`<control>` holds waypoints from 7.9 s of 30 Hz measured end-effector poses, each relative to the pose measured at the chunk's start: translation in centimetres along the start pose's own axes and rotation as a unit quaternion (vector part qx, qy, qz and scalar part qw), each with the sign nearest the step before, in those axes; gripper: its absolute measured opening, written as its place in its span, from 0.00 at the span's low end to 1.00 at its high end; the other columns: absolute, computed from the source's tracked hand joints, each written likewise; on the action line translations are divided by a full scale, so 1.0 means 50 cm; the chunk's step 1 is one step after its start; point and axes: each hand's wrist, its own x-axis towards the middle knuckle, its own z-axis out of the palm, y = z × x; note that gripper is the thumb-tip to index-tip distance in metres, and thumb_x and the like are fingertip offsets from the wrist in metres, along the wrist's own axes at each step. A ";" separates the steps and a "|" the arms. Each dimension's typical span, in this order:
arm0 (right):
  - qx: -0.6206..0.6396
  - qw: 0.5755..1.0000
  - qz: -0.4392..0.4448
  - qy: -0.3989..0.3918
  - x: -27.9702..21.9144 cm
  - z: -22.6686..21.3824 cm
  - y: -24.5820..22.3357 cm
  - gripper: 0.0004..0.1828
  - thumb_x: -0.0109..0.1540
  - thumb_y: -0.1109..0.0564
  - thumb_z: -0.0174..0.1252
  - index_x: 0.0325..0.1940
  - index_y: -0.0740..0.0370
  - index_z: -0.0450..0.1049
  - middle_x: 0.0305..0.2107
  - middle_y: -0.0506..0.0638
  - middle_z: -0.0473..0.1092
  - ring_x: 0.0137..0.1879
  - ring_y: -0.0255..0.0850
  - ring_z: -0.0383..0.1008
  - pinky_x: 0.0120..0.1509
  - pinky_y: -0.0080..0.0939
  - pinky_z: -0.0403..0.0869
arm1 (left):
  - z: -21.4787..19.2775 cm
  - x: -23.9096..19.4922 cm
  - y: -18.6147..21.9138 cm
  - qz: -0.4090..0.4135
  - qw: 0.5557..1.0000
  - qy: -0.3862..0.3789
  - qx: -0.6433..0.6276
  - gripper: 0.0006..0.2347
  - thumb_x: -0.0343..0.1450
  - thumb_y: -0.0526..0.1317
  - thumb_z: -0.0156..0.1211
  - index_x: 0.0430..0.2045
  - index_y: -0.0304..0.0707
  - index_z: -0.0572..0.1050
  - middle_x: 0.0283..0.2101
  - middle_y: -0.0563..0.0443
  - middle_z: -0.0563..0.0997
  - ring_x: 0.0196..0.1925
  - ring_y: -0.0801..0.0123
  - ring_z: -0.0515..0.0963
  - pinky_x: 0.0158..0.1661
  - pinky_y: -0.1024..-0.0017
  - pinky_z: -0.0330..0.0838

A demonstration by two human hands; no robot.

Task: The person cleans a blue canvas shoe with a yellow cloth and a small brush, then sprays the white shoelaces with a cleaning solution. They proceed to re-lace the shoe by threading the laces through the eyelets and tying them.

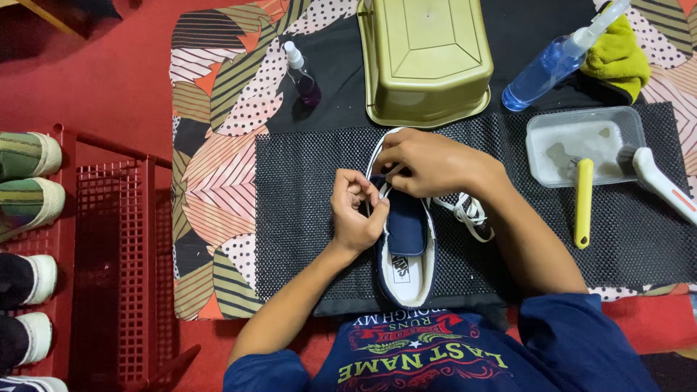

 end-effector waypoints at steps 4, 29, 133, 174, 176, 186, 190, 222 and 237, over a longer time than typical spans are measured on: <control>-0.045 0.999 -0.010 -0.002 0.004 0.028 0.023 0.06 0.56 0.53 0.58 0.31 0.55 0.77 0.38 0.54 0.71 0.51 0.61 0.71 0.53 0.59 0.74 | -0.001 -0.002 -0.005 -0.003 1.000 -0.002 0.008 0.14 0.62 0.29 0.61 0.36 0.35 0.62 0.19 0.49 0.70 0.17 0.73 0.73 0.21 0.78 0.67; -0.198 0.969 0.146 -0.009 -0.038 0.086 0.012 0.17 0.54 0.43 0.67 0.38 0.56 0.79 0.40 0.57 0.73 0.53 0.57 0.72 0.53 0.54 0.77 | 0.001 0.122 0.147 -0.293 0.844 -0.278 0.353 0.18 0.60 0.43 0.62 0.40 0.37 0.67 0.34 0.46 0.82 0.44 0.49 0.84 0.45 0.58 0.77; -0.378 0.868 0.094 0.307 -0.054 0.259 0.013 0.16 0.59 0.48 0.56 0.25 0.63 0.71 0.20 0.56 0.64 0.33 0.54 0.64 0.37 0.51 0.59 | 0.000 0.077 0.078 -0.206 0.916 -0.179 0.293 0.07 0.61 0.37 0.62 0.30 0.39 0.80 0.23 0.49 0.84 0.25 0.61 0.83 0.29 0.66 0.76; 0.340 0.915 -0.208 -0.053 -0.419 -0.003 -0.263 0.24 0.76 0.43 0.34 0.33 0.57 0.62 0.29 0.51 0.66 0.33 0.50 0.63 0.44 0.47 0.68 | 0.027 0.093 0.051 -0.101 0.874 -0.124 0.459 0.09 0.63 0.40 0.54 0.30 0.37 0.75 0.28 0.47 0.81 0.36 0.48 0.81 0.39 0.51 0.71; 0.361 0.894 -0.258 -0.064 -0.413 -0.001 -0.251 0.29 0.78 0.40 0.27 0.33 0.59 0.61 0.27 0.54 0.62 0.32 0.52 0.60 0.42 0.50 0.64 | 0.034 0.097 0.070 -0.102 0.873 -0.132 0.458 0.09 0.63 0.41 0.54 0.31 0.38 0.75 0.27 0.48 0.81 0.37 0.50 0.81 0.40 0.53 0.71; 0.475 0.741 -0.457 -0.128 -0.431 0.057 -0.179 0.31 0.82 0.47 0.22 0.27 0.64 0.48 0.24 0.62 0.50 0.29 0.60 0.50 0.38 0.60 0.50 | 0.032 0.113 0.048 -0.124 0.866 -0.124 0.468 0.07 0.62 0.40 0.55 0.29 0.41 0.75 0.27 0.49 0.82 0.36 0.47 0.81 0.39 0.49 0.70; 0.503 0.749 -0.430 -0.038 -0.440 0.074 -0.199 0.31 0.81 0.48 0.29 0.25 0.63 0.51 0.22 0.59 0.53 0.26 0.57 0.52 0.34 0.58 0.54 | 0.033 0.117 0.056 -0.129 0.888 -0.123 0.425 0.07 0.61 0.39 0.56 0.29 0.38 0.74 0.24 0.43 0.79 0.38 0.39 0.83 0.43 0.46 0.75; -0.266 0.861 0.400 0.170 -0.358 0.277 0.121 0.20 0.64 0.40 0.58 0.44 0.59 0.67 0.35 0.55 0.70 0.39 0.56 0.74 0.33 0.58 0.75 | -0.147 0.045 0.386 0.060 0.972 0.034 0.225 0.09 0.80 0.34 0.45 0.41 0.24 0.73 0.25 0.47 0.69 0.20 0.73 0.66 0.26 0.78 0.57; 0.449 0.740 -0.041 0.499 -0.350 -0.071 -0.016 0.15 0.72 0.46 0.55 0.49 0.58 0.63 0.33 0.54 0.68 0.29 0.41 0.72 0.33 0.34 0.72 | 0.004 0.129 0.254 0.035 0.848 -0.376 0.372 0.10 0.76 0.42 0.49 0.36 0.37 0.77 0.40 0.48 0.80 0.46 0.58 0.77 0.49 0.62 0.68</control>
